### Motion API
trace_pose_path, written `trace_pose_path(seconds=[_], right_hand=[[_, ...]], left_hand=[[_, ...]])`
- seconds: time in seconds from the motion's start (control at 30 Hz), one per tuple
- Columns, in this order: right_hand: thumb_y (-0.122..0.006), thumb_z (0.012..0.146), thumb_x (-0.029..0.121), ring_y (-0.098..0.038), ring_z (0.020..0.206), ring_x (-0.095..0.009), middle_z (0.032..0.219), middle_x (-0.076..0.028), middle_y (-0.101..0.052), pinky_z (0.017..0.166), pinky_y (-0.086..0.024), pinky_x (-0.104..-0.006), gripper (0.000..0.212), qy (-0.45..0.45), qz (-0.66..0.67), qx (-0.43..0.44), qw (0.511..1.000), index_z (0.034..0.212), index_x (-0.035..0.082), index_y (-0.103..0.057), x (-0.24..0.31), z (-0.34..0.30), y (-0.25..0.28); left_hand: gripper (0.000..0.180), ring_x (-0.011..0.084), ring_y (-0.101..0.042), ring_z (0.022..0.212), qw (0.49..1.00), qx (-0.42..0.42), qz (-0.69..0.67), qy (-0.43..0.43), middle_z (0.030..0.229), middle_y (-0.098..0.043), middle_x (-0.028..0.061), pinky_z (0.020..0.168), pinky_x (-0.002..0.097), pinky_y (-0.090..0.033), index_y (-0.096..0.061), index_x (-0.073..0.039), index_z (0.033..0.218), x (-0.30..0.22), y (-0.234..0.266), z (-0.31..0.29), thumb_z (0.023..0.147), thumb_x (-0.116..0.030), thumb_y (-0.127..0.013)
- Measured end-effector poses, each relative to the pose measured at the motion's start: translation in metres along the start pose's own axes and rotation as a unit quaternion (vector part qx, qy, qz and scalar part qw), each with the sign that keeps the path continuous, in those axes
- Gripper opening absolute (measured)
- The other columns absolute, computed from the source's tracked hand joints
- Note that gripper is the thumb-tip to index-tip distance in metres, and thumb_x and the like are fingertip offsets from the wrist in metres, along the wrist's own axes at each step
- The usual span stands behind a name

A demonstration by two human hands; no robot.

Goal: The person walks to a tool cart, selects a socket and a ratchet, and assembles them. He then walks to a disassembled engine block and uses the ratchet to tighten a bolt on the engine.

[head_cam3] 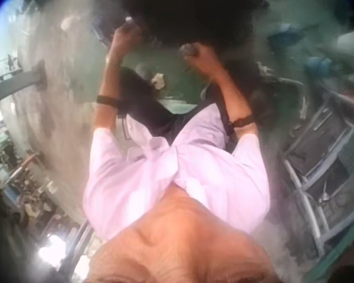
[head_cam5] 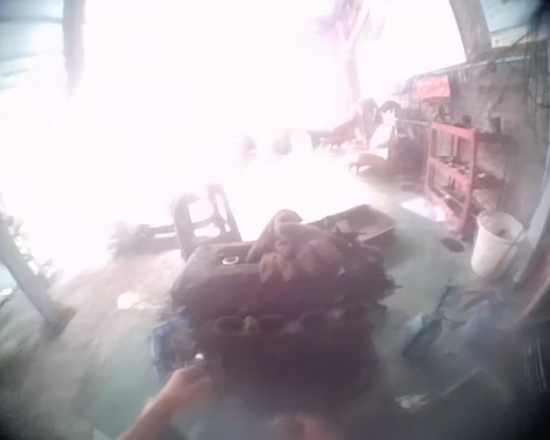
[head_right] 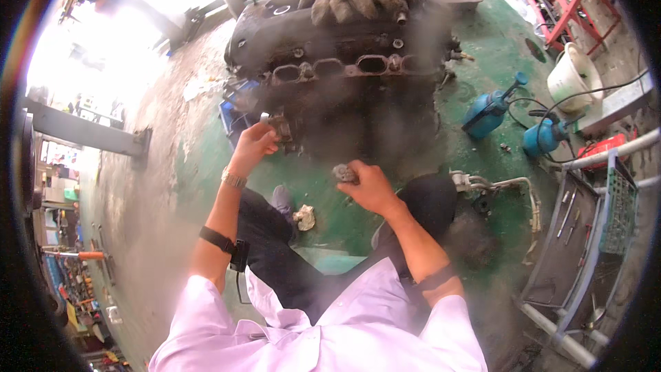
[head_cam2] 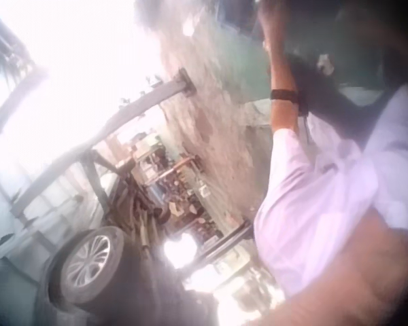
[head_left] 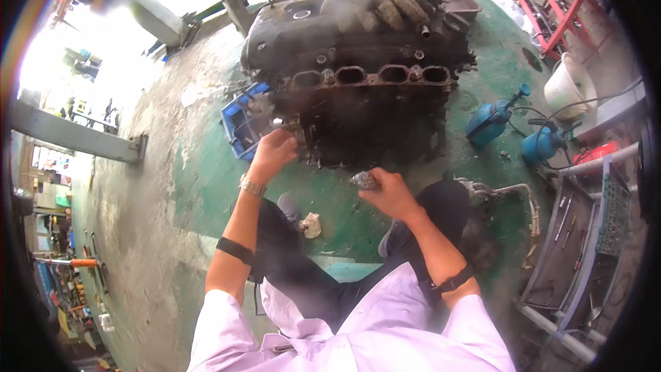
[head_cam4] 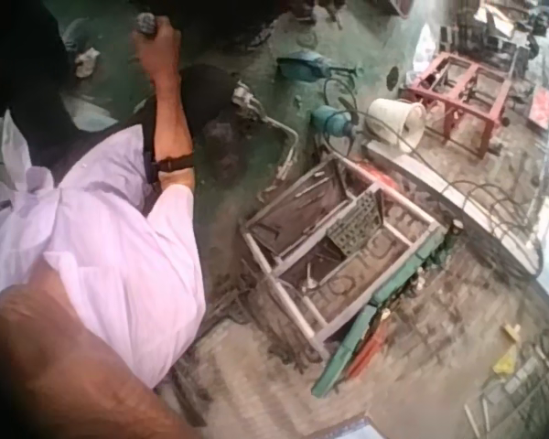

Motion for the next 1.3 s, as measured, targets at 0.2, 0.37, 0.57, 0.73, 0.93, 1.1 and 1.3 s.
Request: trace_pose_path(seconds=[0.2, 0.37, 0.57, 0.73, 0.93, 1.1, 1.3], right_hand=[[-0.073, 0.073, 0.018, -0.065, 0.076, -0.028, 0.082, -0.019, -0.065, 0.068, -0.048, -0.0354, 0.036, -0.016, 0.013, -0.009, 1.000, 0.098, -0.003, -0.059, -0.008, 0.015, 0.000], [-0.072, 0.074, 0.019, -0.065, 0.078, -0.029, 0.085, -0.019, -0.065, 0.068, -0.048, -0.0359, 0.036, -0.043, -0.038, -0.006, 0.998, 0.099, -0.002, -0.059, -0.009, 0.022, -0.006], [-0.072, 0.074, 0.020, -0.065, 0.078, -0.032, 0.084, -0.018, -0.066, 0.068, -0.048, -0.0374, 0.034, -0.080, -0.025, -0.017, 0.996, 0.098, 0.000, -0.059, -0.019, 0.021, -0.008], [-0.073, 0.073, 0.014, -0.065, 0.075, -0.020, 0.081, -0.014, -0.066, 0.070, -0.049, -0.0308, 0.031, -0.092, -0.051, -0.037, 0.994, 0.096, -0.002, -0.060, -0.024, 0.021, 0.001], [-0.073, 0.074, 0.016, -0.065, 0.075, -0.025, 0.081, -0.016, -0.066, 0.069, -0.049, -0.0336, 0.031, -0.087, -0.016, -0.050, 0.995, 0.095, -0.001, -0.060, -0.022, 0.020, 0.008], [-0.072, 0.074, 0.021, -0.065, 0.078, -0.034, 0.081, -0.019, -0.066, 0.068, -0.050, -0.0388, 0.032, -0.066, 0.010, -0.064, 0.996, 0.096, 0.001, -0.060, -0.022, 0.020, 0.011], [-0.073, 0.075, 0.015, -0.066, 0.072, -0.022, 0.080, -0.014, -0.067, 0.067, -0.049, -0.0315, 0.029, -0.086, -0.006, -0.069, 0.994, 0.095, -0.001, -0.059, -0.028, 0.021, 0.016]], left_hand=[[0.018, 0.0081, -0.058, 0.063, 0.998, -0.046, -0.005, -0.030, 0.079, -0.064, 0.0029, 0.058, 0.0227, -0.050, -0.063, 0.001, 0.097, -0.008, -0.002, 0.006, 0.090, -0.015, -0.060], [0.016, 0.0077, -0.055, 0.054, 0.990, -0.124, -0.048, -0.051, 0.074, -0.064, 0.0043, 0.048, 0.0216, -0.045, -0.064, 0.003, 0.092, -0.023, -0.020, 0.019, 0.088, -0.012, -0.059], [0.019, 0.0073, -0.054, 0.054, 0.912, -0.244, 0.137, -0.300, 0.072, -0.063, 0.0046, 0.049, 0.0234, -0.045, -0.064, 0.003, 0.097, -0.084, -0.033, 0.064, 0.084, -0.011, -0.065], [0.020, 0.0072, -0.052, 0.055, 0.882, -0.302, 0.140, -0.333, 0.069, -0.062, 0.0043, 0.054, 0.0243, -0.045, -0.065, 0.004, 0.094, -0.102, -0.046, 0.074, 0.079, -0.007, -0.070], [0.014, 0.0081, -0.056, 0.057, 0.880, -0.304, 0.166, -0.326, 0.068, -0.065, 0.0077, 0.055, 0.0250, -0.046, -0.066, 0.003, 0.089, -0.121, -0.052, 0.085, 0.079, -0.006, -0.069], [0.014, 0.0105, -0.058, 0.057, 0.852, -0.350, 0.204, -0.332, 0.067, -0.065, 0.0102, 0.055, 0.0273, -0.047, -0.064, 0.003, 0.084, -0.129, -0.058, 0.088, 0.081, -0.011, -0.068], [0.013, 0.0213, -0.062, 0.060, 0.882, -0.318, 0.195, -0.287, 0.069, -0.065, 0.0142, 0.058, 0.0324, -0.048, -0.063, 0.003, 0.084, -0.128, -0.056, 0.091, 0.080, -0.009, -0.066]])
Point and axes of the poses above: each hand's wrist, its own z-axis towards the middle knuckle, its own y-axis out of the back of the hand, x = y × z, the point moved 5 cm from there along z, towards the middle knuckle
